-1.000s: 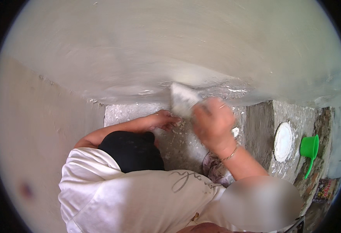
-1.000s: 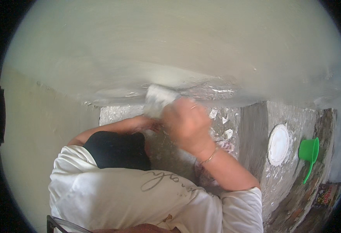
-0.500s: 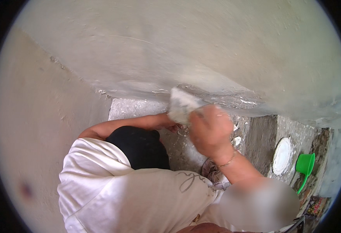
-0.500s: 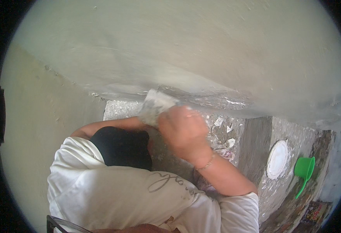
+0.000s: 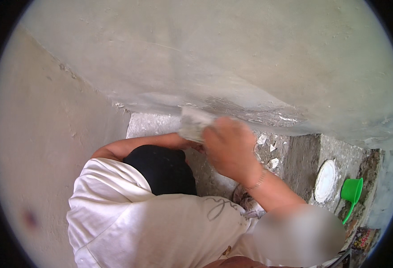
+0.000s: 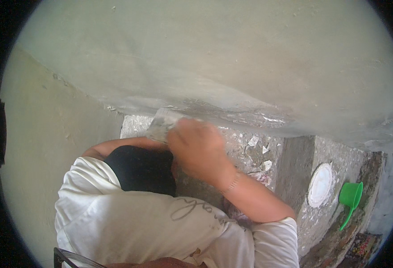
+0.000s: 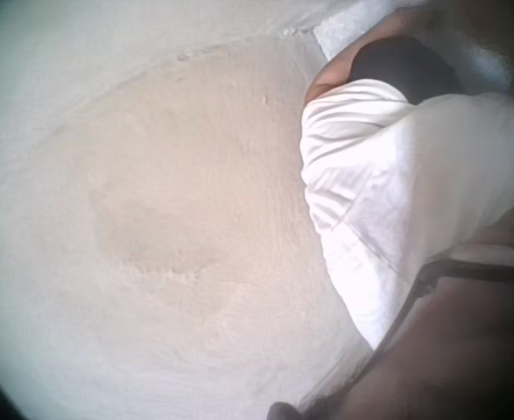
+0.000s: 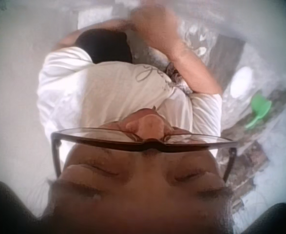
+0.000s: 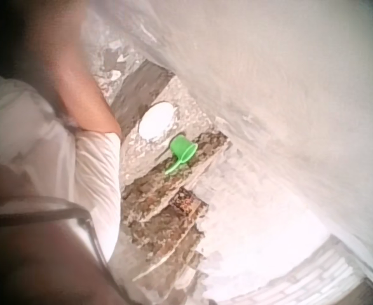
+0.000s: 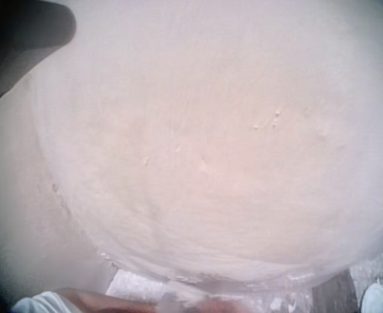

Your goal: The person applies a white filler to a concrete wall using a putty knife. They scoop the material from a white plate, spread it across the wall surface, and smooth it with repetitive scraping motions.

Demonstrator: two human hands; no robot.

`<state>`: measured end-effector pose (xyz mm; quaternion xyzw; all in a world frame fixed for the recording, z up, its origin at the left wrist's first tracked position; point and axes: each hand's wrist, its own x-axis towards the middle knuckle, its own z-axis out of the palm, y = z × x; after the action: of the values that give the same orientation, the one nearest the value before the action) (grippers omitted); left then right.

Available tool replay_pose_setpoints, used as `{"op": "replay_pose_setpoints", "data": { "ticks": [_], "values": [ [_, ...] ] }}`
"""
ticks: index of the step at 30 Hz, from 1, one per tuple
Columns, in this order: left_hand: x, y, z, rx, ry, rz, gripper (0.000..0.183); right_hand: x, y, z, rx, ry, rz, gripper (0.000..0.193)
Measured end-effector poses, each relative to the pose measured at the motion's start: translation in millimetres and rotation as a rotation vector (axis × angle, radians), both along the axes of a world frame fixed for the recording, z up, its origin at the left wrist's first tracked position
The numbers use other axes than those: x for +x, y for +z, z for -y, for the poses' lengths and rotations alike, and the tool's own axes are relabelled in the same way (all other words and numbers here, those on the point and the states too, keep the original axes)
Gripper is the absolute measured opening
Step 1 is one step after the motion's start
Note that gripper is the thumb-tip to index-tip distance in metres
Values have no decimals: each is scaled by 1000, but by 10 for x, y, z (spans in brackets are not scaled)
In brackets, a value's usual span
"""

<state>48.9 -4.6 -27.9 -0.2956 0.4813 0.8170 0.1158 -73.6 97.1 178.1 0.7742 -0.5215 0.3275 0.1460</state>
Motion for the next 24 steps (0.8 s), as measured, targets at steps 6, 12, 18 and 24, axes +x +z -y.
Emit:
{"op": "replay_pose_setpoints", "data": {
  "ticks": [6, 12, 18, 24],
  "values": [
    [-147, -43, -17, -57, -64, -33, 48, -23, -584, 318, 173, -103, -151, 25],
    [-160, -100, -76, -172, -80, 3, 47, -173, 13, -59, -44, -253, 16, 25],
    [-304, -60, -84, -115, -126, 70, 45, -201, -294, 2, 182, -130, -125, 17],
    [-267, 152, -114, -88, -67, 219, 37, -633, 370, -368, -296, -411, 30, 24]
  ]
}}
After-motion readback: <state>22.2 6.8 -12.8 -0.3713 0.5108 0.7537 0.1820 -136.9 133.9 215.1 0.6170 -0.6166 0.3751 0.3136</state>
